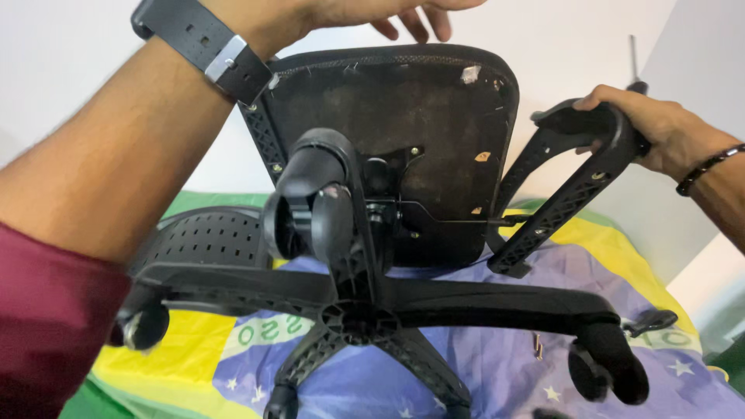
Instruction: The person uses a screwdriver to tighten multiple screws on the underside of an office chair base, securing the seat to the frame. The chair is inverted on a patterned cloth while the person works on the attachment points.
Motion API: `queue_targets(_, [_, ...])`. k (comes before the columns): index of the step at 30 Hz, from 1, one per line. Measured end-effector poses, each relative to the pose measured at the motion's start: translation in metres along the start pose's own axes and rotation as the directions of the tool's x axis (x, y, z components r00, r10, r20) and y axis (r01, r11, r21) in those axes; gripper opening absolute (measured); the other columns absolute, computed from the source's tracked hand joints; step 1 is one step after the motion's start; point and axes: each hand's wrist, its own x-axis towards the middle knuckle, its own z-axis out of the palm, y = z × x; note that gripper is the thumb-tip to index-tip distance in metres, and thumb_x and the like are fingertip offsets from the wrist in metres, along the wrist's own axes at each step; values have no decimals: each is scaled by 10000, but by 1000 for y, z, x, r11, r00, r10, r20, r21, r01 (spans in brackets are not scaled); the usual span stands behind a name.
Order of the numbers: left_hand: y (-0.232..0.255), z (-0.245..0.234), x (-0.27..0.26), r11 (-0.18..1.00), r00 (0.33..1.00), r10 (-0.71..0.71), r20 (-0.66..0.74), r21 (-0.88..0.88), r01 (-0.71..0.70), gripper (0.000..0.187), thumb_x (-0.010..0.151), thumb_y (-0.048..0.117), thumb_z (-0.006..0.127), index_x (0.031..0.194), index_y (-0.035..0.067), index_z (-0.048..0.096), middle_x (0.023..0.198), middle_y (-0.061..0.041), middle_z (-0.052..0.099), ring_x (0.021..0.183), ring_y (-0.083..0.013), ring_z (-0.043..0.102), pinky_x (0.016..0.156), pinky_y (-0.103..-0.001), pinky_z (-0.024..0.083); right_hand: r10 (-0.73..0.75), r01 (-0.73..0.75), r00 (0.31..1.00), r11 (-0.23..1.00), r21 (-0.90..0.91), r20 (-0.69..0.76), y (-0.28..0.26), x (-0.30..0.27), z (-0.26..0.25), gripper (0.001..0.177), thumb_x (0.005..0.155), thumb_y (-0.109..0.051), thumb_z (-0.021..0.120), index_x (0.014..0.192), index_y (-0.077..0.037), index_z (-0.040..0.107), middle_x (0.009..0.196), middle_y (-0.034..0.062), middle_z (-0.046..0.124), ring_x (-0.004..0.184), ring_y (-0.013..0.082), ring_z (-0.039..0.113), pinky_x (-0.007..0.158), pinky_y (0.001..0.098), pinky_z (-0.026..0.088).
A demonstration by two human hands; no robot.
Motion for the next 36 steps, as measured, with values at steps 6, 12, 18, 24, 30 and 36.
queue_targets(6, [-77, 32, 14, 923, 933, -352, -69, 142, 358, 493, 829, 562, 755, 1062, 128, 770, 1025, -88, 772, 1007, -219, 729, 905, -342, 528, 8, -26, 992, 988, -151, -123, -32, 0, 19, 546, 757, -361, 812, 1074, 70, 703, 863, 219, 754, 600, 165, 642, 547, 245, 540])
queue_targets(12, [-144, 61, 34, 947, 954, -247, -168, 168, 275, 621, 769, 591, 813, 1151, 115, 703, 1103, -107, 731, 1077, -258, 696, 945, -385, 526, -60, -22, 965, 951, -307, -256, -33, -10, 16, 586, 679, -369, 843, 1021, 84, 698, 818, 186, 736, 612, 205, 679, 534, 282, 557])
queue_targets(18, [-188, 87, 74, 959, 957, -80, -277, 240, 150, 691, 791, 569, 846, 1216, 58, 658, 1238, -164, 675, 1180, -313, 643, 989, -418, 517, -209, 89, 939, 915, -394, -272, -43, -2, 3, 456, 707, -329, 868, 917, 33, 684, 768, 140, 685, 575, 211, 642, 495, 281, 523])
queue_targets(24, [-184, 123, 89, 884, 961, -209, -181, 386, 265, 887, 636, 663, 855, 1259, 78, 618, 1150, -146, 697, 1064, -335, 667, 911, -464, 516, -357, 302, 883, 929, -216, -303, -46, 10, 17, 438, 723, -254, 914, 829, -118, 512, 771, 81, 660, 594, 134, 658, 508, 273, 575])
queue_targets(30, [-173, 127, 86, 841, 948, -228, -222, 446, 307, 814, 702, 748, 767, 1205, 114, 674, 1076, -100, 736, 1007, -301, 695, 887, -461, 524, -393, 347, 885, 915, -206, -251, -42, 7, 45, 462, 688, -247, 914, 863, -134, 502, 771, 80, 660, 599, 133, 679, 545, 258, 604])
queue_targets(36, [-174, 132, 87, 832, 943, -203, -264, 461, 308, 827, 699, 763, 765, 1202, 113, 668, 1090, -90, 724, 1045, -299, 667, 895, -463, 496, -313, 258, 921, 936, -239, -232, -48, 6, 50, 431, 675, -287, 908, 798, -104, 538, 730, 80, 647, 572, 150, 648, 517, 279, 572])
